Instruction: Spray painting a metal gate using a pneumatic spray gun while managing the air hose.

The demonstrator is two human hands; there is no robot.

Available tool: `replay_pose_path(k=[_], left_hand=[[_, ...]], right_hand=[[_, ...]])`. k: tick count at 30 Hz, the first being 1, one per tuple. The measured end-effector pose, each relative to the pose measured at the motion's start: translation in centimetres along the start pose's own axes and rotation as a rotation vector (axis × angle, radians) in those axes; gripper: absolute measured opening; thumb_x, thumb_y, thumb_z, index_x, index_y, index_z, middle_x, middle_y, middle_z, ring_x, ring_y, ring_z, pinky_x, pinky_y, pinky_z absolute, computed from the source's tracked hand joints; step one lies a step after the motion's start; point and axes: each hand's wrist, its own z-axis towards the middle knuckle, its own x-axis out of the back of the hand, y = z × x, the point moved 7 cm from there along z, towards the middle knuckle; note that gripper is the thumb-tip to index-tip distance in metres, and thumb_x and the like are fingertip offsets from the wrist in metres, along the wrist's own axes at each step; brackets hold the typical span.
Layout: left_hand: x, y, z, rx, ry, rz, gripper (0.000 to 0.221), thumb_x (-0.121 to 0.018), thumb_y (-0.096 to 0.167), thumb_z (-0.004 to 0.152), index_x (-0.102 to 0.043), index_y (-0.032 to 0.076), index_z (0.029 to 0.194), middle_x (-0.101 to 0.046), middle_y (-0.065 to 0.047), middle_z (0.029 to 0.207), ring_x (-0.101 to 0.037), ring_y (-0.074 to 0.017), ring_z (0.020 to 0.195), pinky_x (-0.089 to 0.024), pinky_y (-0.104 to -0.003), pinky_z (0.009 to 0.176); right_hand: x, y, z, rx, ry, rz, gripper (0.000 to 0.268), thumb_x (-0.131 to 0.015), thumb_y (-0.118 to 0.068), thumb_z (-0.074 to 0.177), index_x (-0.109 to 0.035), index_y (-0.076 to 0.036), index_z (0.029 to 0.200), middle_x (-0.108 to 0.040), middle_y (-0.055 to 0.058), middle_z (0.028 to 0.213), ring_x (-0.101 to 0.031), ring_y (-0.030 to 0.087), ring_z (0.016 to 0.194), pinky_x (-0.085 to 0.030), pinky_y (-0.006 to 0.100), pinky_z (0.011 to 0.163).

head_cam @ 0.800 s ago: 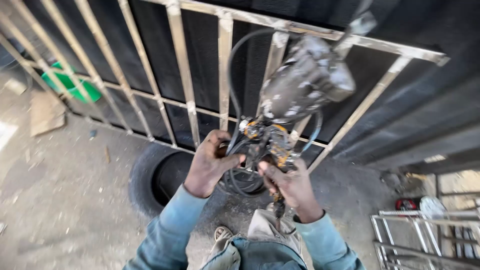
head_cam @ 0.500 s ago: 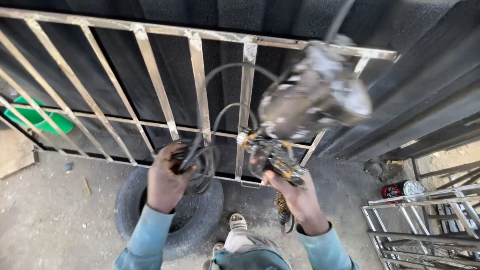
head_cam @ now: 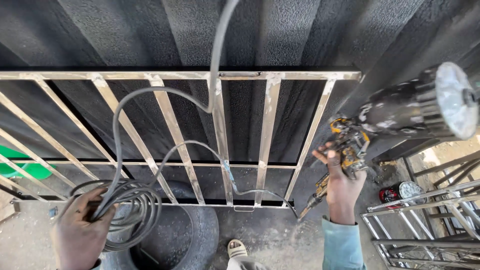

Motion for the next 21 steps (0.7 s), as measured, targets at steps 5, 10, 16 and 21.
replay_pose_path(k=[5,10,16,21], left_hand=[[-0.3,0.3,-1.2,-0.263,0.166,0.072,0.035,-0.088,0.008,0.084,-0.08,0.005,0.118,-0.077,-0.008,0.109,-0.069,-0.0234,0.102,-0.057,-0.037,0.091],[-0.3,-0.4,-1.6,-0.218,0.261,0.106,0.028,-0.087,0.005,0.092,-0.082,0.006,0.12,-0.074,-0.011,0.116,-0.071,-0.0282,0.095,-0.057,-0.039,0.085],[0.7,-1.1,-2.3,-0.165,0.246,0.014,0.029,-0.086,0.005,0.09,-0.08,-0.003,0.117,-0.075,-0.017,0.117,-0.071,-0.0313,0.102,-0.057,-0.039,0.093],[0.7,-2.6,-3.7,-0.105,0.236,-0.071,0.029,-0.088,-0.003,0.087,-0.079,-0.007,0.114,-0.073,-0.019,0.113,-0.071,-0.0291,0.096,-0.057,-0.037,0.088]], right_hand=[[1.8,1.0,2.9,0.064,0.105,-0.118,0.015,-0.065,-0.001,0.103,-0.062,0.001,0.118,-0.068,0.012,0.114,-0.07,0.023,0.1,-0.066,0.043,0.099],[1.8,0.7,4.9,0.13,0.189,-0.205,0.017,-0.063,0.002,0.103,-0.062,0.005,0.12,-0.07,0.016,0.114,-0.071,0.023,0.095,-0.065,0.037,0.097],[1.2,-0.2,4.0,0.243,0.231,-0.166,0.043,-0.071,-0.028,0.103,-0.057,0.002,0.131,-0.069,0.013,0.119,-0.071,0.023,0.1,-0.064,0.04,0.103],[-0.1,0.3,2.6,0.204,0.185,-0.089,0.02,-0.067,-0.006,0.104,-0.061,0.005,0.119,-0.068,0.015,0.113,-0.069,0.024,0.093,-0.067,0.042,0.091]])
